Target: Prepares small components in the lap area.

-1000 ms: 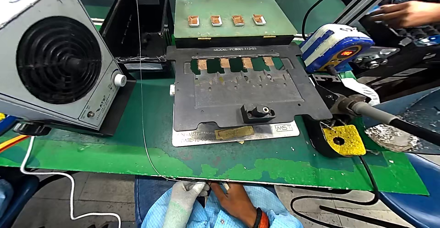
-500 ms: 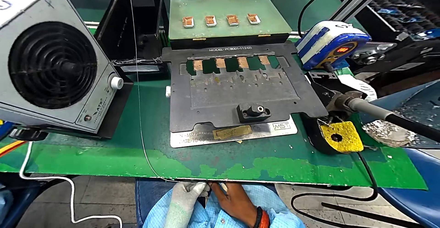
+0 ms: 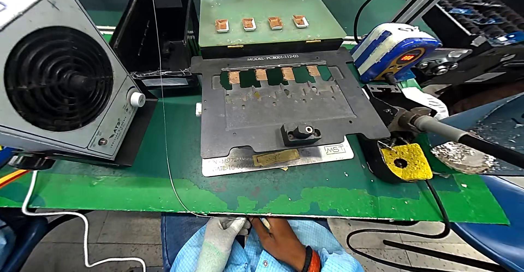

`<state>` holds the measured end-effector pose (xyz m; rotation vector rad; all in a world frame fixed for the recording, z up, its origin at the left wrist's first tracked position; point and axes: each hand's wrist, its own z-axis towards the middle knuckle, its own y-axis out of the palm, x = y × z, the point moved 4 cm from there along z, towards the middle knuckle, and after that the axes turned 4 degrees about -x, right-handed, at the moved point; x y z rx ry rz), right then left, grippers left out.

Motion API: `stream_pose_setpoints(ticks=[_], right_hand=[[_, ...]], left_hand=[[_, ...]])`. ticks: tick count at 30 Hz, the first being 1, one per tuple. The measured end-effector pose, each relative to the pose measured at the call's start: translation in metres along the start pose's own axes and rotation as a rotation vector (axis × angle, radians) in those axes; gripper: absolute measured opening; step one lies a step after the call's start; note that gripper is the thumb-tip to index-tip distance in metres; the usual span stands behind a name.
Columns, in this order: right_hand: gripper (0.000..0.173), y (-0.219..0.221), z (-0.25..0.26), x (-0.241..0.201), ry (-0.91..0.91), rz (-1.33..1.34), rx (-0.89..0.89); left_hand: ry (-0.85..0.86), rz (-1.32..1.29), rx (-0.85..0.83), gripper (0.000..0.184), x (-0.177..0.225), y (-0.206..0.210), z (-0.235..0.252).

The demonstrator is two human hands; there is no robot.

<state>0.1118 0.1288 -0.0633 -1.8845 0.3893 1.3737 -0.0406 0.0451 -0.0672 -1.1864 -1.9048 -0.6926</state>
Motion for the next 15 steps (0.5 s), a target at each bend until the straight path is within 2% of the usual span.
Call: stream_pose_setpoints(ticks=[4, 10, 15], right_hand=[[0.029, -0.0026, -0.0010, -0.0012, 0.013, -0.021, 0.027], [0.024, -0.0069, -0.0022, 0.0028, 0.002, 0.043, 0.201], [0.021, -0.0051, -0.0014, 0.0011, -0.007, 0.112, 0.147]], left_hand=[[-0.023, -0.009, 0.012, 0.013, 0.0011, 0.0001, -0.0010], [-0.025, -0.016, 0.016, 0.013, -0.0007, -0.0013, 0.0004], [-0.014, -0.023, 0.023, 0.012, -0.0021, -0.0013, 0.0010]])
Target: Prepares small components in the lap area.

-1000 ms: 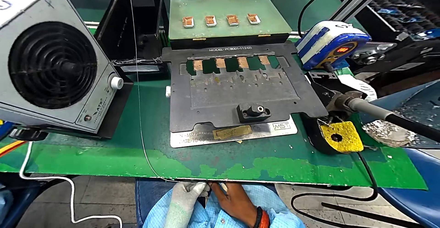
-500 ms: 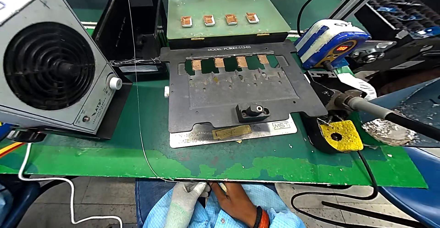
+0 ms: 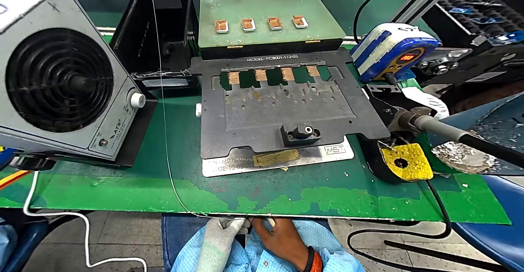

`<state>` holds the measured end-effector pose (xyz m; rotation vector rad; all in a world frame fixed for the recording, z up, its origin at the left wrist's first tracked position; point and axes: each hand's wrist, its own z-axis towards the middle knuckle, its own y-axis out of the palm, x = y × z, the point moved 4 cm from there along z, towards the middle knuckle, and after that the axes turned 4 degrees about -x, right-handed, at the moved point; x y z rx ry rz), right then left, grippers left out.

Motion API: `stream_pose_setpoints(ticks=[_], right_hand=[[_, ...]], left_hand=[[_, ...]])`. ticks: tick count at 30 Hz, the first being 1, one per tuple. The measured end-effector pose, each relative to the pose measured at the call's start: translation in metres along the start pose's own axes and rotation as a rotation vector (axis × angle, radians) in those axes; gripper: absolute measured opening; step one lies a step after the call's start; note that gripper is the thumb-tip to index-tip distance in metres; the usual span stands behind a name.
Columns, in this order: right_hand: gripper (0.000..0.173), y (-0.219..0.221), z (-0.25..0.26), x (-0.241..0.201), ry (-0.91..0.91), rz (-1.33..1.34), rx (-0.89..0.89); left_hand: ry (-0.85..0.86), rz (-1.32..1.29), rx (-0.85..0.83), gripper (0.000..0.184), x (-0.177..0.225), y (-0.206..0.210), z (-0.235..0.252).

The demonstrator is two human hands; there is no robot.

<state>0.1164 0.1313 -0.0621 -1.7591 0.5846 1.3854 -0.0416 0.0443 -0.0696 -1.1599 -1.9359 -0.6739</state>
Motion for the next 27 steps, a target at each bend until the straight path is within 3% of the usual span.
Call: stream_pose_setpoints(ticks=[16, 27], right_hand=[[0.023, 0.005, 0.003, -0.001, -0.044, -0.236, -0.098], [0.020, 0.001, 0.002, -0.002, 0.004, -0.043, -0.052]], left_hand=[[-0.039, 0.145, -0.009, 0.013, 0.008, 0.004, -0.003], [-0.016, 0.093, 0.005, 0.014, 0.015, 0.005, -0.007]])
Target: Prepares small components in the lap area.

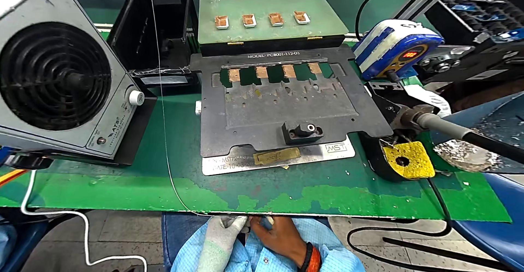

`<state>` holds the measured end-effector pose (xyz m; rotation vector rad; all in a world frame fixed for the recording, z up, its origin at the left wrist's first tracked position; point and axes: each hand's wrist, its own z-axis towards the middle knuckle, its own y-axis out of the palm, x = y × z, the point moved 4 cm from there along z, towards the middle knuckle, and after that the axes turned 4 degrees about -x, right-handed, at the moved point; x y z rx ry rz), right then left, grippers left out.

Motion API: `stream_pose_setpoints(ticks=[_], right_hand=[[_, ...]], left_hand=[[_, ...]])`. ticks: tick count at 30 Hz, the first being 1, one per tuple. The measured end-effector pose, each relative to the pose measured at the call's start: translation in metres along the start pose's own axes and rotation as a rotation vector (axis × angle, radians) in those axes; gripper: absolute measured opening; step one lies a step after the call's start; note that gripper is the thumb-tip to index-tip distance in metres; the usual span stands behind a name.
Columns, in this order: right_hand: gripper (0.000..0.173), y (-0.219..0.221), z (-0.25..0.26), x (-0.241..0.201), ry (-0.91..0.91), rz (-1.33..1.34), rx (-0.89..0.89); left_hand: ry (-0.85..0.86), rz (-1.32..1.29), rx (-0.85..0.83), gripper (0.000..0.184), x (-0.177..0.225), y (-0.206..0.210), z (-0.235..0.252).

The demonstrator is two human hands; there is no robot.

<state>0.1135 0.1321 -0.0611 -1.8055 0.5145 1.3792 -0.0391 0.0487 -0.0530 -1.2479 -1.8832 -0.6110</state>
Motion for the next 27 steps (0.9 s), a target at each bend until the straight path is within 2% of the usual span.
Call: stream_pose_setpoints(ticks=[4, 7, 10, 13, 16, 22, 27], right_hand=[[0.018, 0.001, 0.001, 0.001, -0.026, -0.009, 0.016], [0.021, 0.001, 0.002, 0.001, -0.002, -0.064, -0.002], [0.021, 0.001, 0.002, 0.000, 0.007, -0.099, -0.021], [0.024, 0.002, 0.002, 0.000, 0.019, -0.151, -0.050], [0.024, 0.002, 0.002, 0.001, -0.015, -0.177, -0.031], [0.022, -0.003, 0.000, 0.001, 0.010, 0.016, 0.028], [0.025, -0.001, 0.001, 0.003, 0.026, 0.017, 0.001]], left_hand=[[-0.110, 0.050, 0.051, 0.007, 0.031, 0.010, -0.011], [-0.035, 0.030, 0.023, 0.010, 0.010, 0.004, -0.003], [-0.079, 0.058, 0.035, 0.009, 0.018, 0.006, -0.006], [-0.020, 0.056, 0.009, 0.012, -0.004, 0.000, 0.003], [0.002, 0.036, -0.006, 0.013, -0.010, -0.001, 0.004], [0.021, -0.003, -0.007, 0.012, -0.011, -0.002, 0.005], [0.002, -0.006, 0.011, 0.013, -0.013, -0.002, 0.005]])
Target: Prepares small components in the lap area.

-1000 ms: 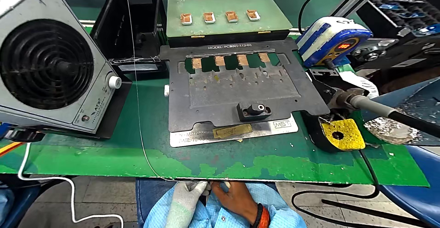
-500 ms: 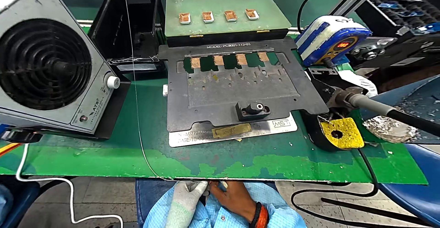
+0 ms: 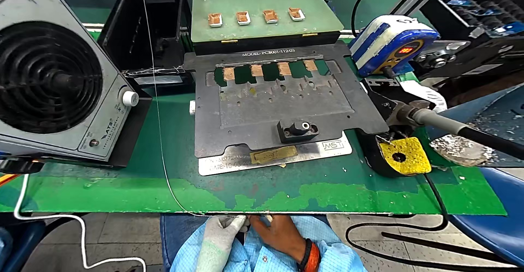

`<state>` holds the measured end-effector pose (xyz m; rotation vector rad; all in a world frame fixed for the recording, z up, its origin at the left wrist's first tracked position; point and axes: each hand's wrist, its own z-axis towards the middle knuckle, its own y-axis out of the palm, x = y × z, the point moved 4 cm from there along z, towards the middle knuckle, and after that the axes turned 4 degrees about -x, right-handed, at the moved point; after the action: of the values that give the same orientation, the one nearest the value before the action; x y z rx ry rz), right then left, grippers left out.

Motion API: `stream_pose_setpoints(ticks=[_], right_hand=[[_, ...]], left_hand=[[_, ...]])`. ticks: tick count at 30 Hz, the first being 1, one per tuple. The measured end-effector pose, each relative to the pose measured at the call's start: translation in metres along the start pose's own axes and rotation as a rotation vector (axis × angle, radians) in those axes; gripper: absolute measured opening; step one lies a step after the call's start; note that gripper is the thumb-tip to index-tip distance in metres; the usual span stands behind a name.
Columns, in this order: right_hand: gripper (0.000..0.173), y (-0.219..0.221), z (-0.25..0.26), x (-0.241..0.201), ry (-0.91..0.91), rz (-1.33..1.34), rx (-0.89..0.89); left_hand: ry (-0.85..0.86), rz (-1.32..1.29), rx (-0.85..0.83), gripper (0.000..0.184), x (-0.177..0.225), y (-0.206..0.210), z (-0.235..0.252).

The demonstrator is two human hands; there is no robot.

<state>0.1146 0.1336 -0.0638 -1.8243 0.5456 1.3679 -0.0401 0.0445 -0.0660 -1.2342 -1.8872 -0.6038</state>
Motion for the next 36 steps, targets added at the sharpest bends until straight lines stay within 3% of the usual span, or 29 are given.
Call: stream_pose_setpoints(ticks=[36], right_hand=[[0.025, 0.0014, 0.0006, -0.0027, -0.012, -0.029, -0.086]], left_hand=[[0.044, -0.012, -0.038, 0.014, 0.0000, -0.0009, -0.0020]])
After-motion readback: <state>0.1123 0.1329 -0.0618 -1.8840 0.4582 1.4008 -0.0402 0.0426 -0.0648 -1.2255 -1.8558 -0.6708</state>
